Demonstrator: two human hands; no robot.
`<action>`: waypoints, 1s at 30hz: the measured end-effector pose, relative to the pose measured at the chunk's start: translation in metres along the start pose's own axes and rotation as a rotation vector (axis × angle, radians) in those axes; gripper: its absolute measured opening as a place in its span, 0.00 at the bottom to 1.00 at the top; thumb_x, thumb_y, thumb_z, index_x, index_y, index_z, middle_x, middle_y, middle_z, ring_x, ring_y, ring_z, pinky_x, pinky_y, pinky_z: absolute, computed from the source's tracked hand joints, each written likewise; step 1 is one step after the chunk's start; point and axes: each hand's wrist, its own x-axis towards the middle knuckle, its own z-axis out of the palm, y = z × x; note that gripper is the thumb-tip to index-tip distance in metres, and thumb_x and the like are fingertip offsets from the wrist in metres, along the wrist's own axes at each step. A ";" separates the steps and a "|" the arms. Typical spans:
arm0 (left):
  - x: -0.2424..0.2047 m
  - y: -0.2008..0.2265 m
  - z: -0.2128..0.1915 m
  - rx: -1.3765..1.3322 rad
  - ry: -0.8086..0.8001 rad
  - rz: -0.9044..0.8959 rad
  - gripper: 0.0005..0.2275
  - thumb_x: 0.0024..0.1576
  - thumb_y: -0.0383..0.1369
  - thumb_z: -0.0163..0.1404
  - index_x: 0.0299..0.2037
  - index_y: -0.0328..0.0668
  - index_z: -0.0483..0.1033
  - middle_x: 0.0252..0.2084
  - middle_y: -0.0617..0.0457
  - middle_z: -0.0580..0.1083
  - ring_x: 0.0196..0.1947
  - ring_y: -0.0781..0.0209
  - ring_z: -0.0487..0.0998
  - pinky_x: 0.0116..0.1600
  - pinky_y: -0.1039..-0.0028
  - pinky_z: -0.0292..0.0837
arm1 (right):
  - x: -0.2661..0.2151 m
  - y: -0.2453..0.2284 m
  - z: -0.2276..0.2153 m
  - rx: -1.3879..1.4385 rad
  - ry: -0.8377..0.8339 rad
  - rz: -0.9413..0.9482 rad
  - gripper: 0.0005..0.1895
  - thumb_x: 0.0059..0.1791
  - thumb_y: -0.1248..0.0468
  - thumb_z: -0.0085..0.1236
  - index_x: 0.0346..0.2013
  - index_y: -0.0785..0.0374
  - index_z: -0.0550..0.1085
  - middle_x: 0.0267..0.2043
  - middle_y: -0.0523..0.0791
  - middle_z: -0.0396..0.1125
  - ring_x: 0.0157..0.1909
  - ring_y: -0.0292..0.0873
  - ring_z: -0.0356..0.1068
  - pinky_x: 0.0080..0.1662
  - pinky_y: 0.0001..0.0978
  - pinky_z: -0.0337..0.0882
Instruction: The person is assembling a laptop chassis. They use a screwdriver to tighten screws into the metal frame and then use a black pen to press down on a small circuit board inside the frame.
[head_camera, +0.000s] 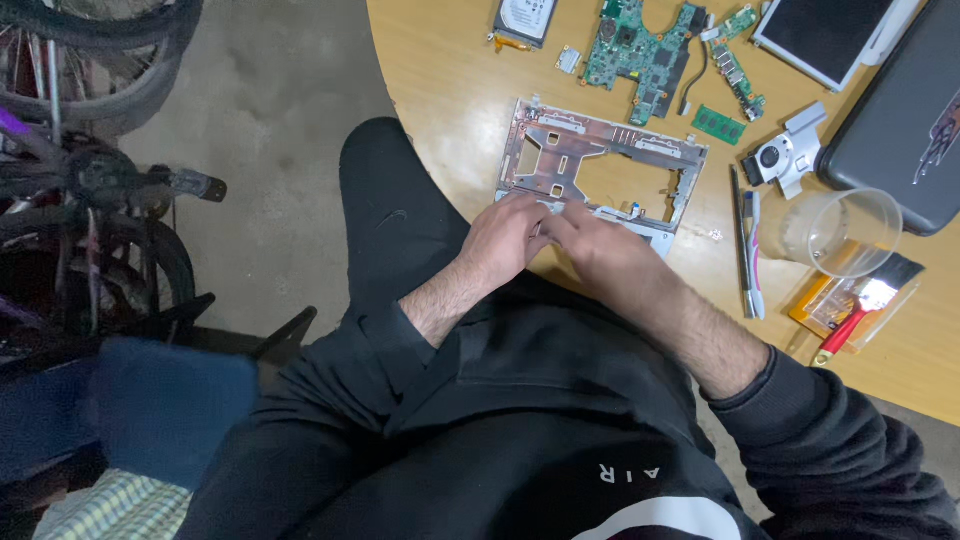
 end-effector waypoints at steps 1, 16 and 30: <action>-0.001 0.003 -0.003 0.000 0.000 -0.003 0.08 0.50 0.33 0.61 0.30 0.53 0.72 0.29 0.55 0.67 0.39 0.49 0.77 0.43 0.62 0.75 | -0.002 0.002 0.005 0.003 -0.001 -0.002 0.06 0.57 0.61 0.46 0.46 0.57 0.71 0.36 0.40 0.64 0.29 0.45 0.77 0.30 0.37 0.79; 0.001 0.000 0.002 -0.027 -0.002 -0.021 0.07 0.49 0.32 0.61 0.29 0.54 0.74 0.27 0.54 0.66 0.37 0.46 0.76 0.43 0.59 0.75 | -0.006 0.005 0.024 -0.108 -0.067 0.024 0.09 0.55 0.60 0.50 0.50 0.55 0.70 0.34 0.42 0.67 0.27 0.45 0.76 0.24 0.39 0.75; -0.002 0.006 -0.006 0.017 -0.018 -0.051 0.07 0.51 0.35 0.61 0.32 0.53 0.74 0.27 0.56 0.66 0.37 0.51 0.76 0.42 0.62 0.75 | -0.008 -0.005 0.009 -0.129 0.016 0.108 0.13 0.57 0.51 0.46 0.46 0.54 0.70 0.36 0.43 0.65 0.27 0.44 0.76 0.29 0.39 0.78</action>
